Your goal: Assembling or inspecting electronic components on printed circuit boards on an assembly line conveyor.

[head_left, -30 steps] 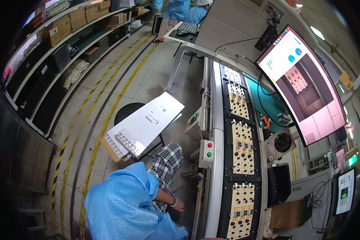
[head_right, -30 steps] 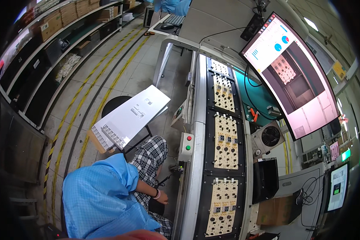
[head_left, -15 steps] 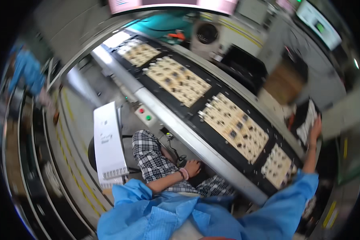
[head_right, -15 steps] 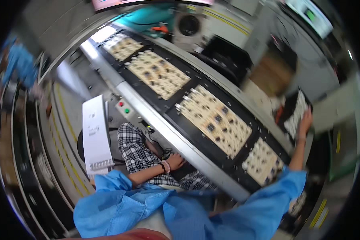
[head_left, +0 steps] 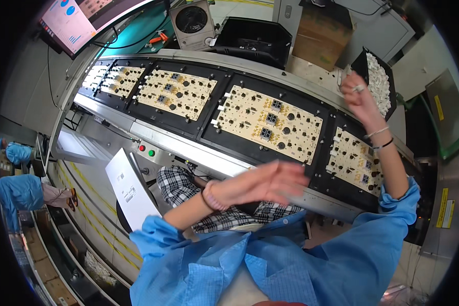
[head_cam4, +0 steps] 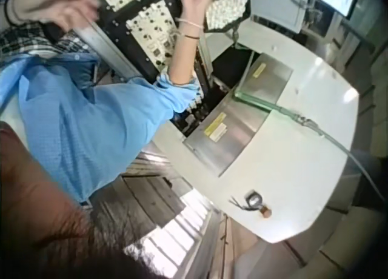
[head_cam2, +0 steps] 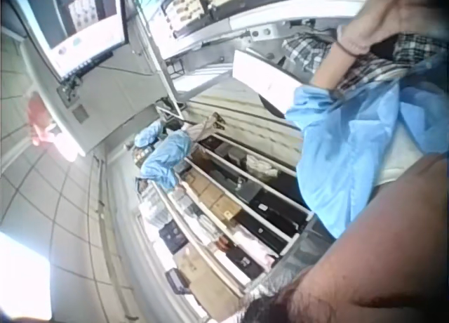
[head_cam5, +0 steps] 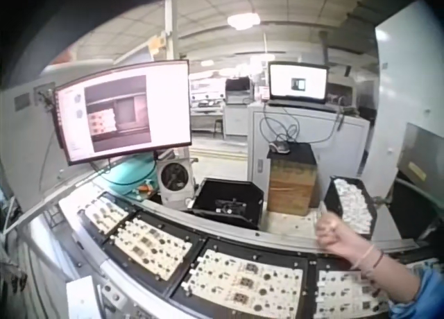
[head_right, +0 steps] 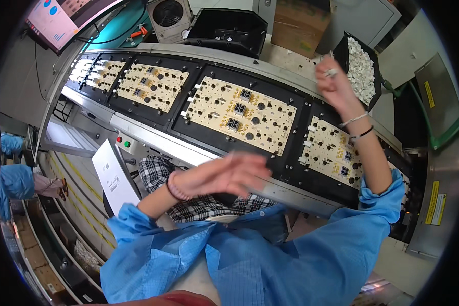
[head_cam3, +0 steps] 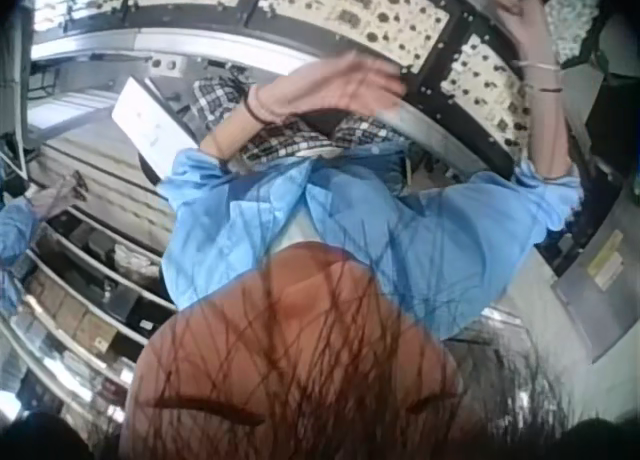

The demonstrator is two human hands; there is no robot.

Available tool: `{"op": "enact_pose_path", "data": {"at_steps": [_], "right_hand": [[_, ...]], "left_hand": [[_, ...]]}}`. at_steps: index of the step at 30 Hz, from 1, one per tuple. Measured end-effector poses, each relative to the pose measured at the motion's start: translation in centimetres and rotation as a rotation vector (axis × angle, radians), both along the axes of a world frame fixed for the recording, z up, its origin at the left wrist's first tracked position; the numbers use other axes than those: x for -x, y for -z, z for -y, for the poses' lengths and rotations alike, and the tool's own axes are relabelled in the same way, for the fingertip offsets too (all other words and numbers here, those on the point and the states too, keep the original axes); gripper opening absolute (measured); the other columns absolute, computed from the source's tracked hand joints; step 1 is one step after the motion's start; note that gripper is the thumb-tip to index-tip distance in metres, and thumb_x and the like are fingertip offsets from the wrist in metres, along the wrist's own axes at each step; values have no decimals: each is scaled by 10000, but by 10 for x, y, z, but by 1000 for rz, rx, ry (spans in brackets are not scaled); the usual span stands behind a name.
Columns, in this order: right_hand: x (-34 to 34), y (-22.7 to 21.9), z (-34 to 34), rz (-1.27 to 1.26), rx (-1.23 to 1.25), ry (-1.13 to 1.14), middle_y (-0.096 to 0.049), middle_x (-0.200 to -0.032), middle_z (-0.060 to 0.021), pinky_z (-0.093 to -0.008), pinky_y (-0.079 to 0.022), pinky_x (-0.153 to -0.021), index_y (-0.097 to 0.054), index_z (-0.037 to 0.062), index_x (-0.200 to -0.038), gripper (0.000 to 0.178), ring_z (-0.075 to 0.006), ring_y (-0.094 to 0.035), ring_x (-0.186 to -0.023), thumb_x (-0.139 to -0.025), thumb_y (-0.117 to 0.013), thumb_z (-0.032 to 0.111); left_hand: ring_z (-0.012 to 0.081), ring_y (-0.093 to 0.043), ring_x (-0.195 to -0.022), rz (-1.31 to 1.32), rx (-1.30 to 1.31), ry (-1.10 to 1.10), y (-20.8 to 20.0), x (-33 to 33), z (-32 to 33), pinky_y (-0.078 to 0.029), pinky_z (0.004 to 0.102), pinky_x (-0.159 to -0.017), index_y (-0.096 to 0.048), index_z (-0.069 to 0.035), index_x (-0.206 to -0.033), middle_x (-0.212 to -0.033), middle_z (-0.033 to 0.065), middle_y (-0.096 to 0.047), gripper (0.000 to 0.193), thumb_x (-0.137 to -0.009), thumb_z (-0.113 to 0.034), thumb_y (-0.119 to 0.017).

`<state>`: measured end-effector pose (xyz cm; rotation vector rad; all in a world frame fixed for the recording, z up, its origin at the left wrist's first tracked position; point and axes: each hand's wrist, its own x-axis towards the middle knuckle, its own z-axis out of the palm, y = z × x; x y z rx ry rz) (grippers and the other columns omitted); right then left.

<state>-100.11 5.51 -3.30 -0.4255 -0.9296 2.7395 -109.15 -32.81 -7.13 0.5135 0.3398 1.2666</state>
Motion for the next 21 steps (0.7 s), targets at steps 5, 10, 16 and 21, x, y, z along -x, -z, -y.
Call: {"op": "enact_pose_path", "data": {"at_steps": [5,10,16,21], "right_hand": [[30,-6,113,241,-722,-226,-396,-675,64,-178,-212,-431,-453,134,-712,401,-17,-307,-526,-1042,-478,360],[62,12,146,152,-1188,-217,-455,-590,46,-211,-285,-460,-500,84,-613,531,-33,-360,-504,-1040,-461,397],[59,6,131,91,-559,-207,-482,-864,-1,-160,-275,-483,-524,39,-893,263,-42,-347,-577,-1055,-439,227],[24,12,100,130,452,27,-494,-958,-60,-209,-356,-525,-492,-24,-1071,157,-82,-388,-648,-1036,-432,117]], "left_hand": [[352,-338,-1419,538,249,-243,14,8,-66,-291,446,-1190,-289,97,-1445,-1491,294,-342,574,-1071,-338,-280],[375,-456,-1323,812,193,-278,33,27,-80,-375,452,-1147,-357,109,-1373,-1336,267,-499,498,-1072,-277,-267],[293,-558,-1212,648,226,-395,24,35,-64,-468,384,-1077,-409,80,-1348,-1266,209,-549,379,-1064,-160,-339],[118,-629,-953,185,116,-576,21,39,-40,-549,239,-876,-444,41,-1321,-1147,103,-604,346,-1057,-182,-436]]}}
